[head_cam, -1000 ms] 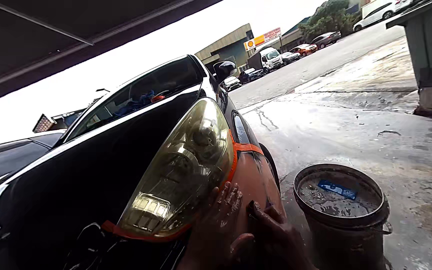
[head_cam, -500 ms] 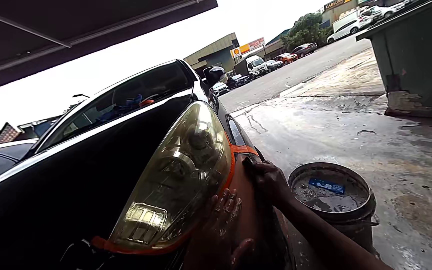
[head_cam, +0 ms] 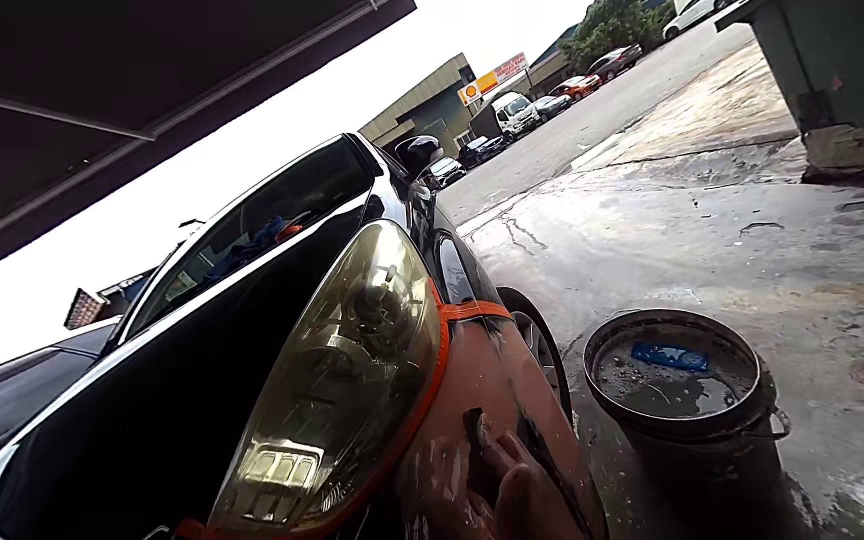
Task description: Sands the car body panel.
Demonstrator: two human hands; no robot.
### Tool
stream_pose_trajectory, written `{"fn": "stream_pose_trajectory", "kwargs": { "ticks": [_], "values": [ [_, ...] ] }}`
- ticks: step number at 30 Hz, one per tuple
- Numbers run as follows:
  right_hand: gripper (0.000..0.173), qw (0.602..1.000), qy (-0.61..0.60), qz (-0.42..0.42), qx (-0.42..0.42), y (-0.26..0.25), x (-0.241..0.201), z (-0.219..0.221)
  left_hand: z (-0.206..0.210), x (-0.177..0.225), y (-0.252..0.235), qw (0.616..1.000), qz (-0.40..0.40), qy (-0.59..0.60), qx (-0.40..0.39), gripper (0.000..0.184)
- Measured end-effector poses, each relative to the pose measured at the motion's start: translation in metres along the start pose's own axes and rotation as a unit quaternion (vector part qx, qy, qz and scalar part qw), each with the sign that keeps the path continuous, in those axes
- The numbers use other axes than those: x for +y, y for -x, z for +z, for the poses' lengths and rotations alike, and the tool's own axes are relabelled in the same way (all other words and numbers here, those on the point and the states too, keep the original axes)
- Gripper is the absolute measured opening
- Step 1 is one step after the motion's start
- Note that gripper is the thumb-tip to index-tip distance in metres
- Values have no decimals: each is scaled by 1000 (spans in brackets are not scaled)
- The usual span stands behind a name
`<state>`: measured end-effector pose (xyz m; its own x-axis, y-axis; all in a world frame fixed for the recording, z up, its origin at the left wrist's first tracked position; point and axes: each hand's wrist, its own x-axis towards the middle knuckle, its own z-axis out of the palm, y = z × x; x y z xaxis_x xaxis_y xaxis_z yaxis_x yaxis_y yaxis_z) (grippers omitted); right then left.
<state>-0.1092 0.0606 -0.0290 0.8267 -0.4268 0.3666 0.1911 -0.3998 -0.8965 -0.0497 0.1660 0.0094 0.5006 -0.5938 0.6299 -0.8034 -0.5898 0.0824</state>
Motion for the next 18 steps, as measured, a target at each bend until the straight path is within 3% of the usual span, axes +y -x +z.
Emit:
{"fn": "stream_pose_trajectory", "kwargs": {
  "ticks": [2,4,6,8,10,12,14,16,18],
  "values": [
    [64,994,-71,-27,-83,-4,8,-20,4,30,-10,990,-135,23,-13,82],
    [55,973,-137,-77,-167,-7,27,-35,13,41,-23,982,-190,-7,2,74],
    [62,938,-205,-108,-256,-8,53,-38,25,45,-30,979,-196,-61,21,57],
    [85,891,-276,-121,-340,-10,74,-46,32,49,-32,976,-187,-108,37,41],
    [85,873,-277,-122,-383,-21,92,-72,40,49,-29,972,-154,-162,72,29],
    [60,933,-121,-151,-303,-49,129,-114,48,48,-19,968,-99,-210,100,23],
    [42,975,80,-130,-162,-92,193,-155,57,48,-7,964,-54,-237,108,19],
    [30,970,228,-72,-55,-129,269,-190,65,46,-11,961,-27,-247,123,18],
    [20,944,328,-23,-6,-138,334,-218,71,40,-44,958,-10,-250,140,21]
  ]
}}
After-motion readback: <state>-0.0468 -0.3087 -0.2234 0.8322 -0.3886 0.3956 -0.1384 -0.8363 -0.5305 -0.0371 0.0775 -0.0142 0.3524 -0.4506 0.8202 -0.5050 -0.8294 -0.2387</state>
